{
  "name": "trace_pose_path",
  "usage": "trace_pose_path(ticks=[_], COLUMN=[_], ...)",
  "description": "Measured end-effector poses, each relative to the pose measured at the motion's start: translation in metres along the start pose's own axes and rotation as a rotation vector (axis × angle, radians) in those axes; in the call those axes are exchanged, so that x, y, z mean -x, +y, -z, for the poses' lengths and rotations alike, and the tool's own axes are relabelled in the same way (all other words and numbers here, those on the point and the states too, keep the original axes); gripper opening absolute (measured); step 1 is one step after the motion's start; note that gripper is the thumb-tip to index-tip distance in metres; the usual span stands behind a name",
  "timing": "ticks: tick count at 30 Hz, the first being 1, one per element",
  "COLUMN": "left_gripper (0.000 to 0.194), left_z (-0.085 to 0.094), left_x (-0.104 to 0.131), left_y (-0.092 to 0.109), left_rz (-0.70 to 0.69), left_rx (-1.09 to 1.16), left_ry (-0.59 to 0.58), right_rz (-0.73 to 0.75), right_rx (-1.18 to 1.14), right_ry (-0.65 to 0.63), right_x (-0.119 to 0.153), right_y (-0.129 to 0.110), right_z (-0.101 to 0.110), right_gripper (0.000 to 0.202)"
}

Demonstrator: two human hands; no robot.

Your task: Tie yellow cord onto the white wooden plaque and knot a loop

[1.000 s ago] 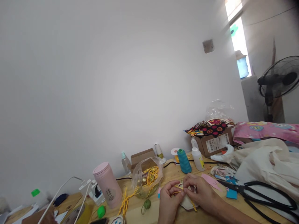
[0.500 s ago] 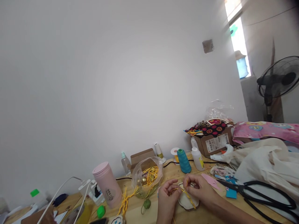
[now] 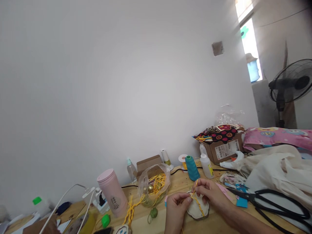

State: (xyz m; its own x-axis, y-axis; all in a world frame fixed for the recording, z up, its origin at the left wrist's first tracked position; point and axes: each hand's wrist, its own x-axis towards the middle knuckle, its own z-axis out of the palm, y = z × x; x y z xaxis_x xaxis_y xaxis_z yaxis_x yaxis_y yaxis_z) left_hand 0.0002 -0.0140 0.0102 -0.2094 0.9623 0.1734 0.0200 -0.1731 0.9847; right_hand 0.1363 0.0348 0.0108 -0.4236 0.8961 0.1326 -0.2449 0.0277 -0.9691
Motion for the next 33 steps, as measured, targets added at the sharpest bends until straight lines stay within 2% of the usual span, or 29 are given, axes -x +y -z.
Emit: trace_pose_path(ticks=[16, 23, 29, 33], left_gripper=[0.016, 0.019, 0.016, 0.018], left_z=[-0.0008, 0.0023, 0.0007, -0.0011], left_x=[0.0004, -0.0027, -0.0007, 0.0002], left_y=[0.0001, -0.0045, -0.0018, 0.0017], left_rz=[0.048, 0.052, 0.074, 0.090], left_rx=[0.006, 0.063, 0.079, 0.090], left_ry=[-0.051, -0.037, -0.037, -0.021], right_rz=[-0.017, -0.050, -0.032, -0.019], right_rx=[-0.008, -0.086, -0.111, -0.107], right_ry=[0.001, 0.055, 0.071, 0.115], right_x=[0.0012, 0.0009, 0.0012, 0.0010], right_y=[-0.0023, -0.0053, -0.0050, -0.0060], right_z=[0.0005, -0.0004, -0.0006, 0.0014], right_gripper=[0.010, 0.016, 0.015, 0.022])
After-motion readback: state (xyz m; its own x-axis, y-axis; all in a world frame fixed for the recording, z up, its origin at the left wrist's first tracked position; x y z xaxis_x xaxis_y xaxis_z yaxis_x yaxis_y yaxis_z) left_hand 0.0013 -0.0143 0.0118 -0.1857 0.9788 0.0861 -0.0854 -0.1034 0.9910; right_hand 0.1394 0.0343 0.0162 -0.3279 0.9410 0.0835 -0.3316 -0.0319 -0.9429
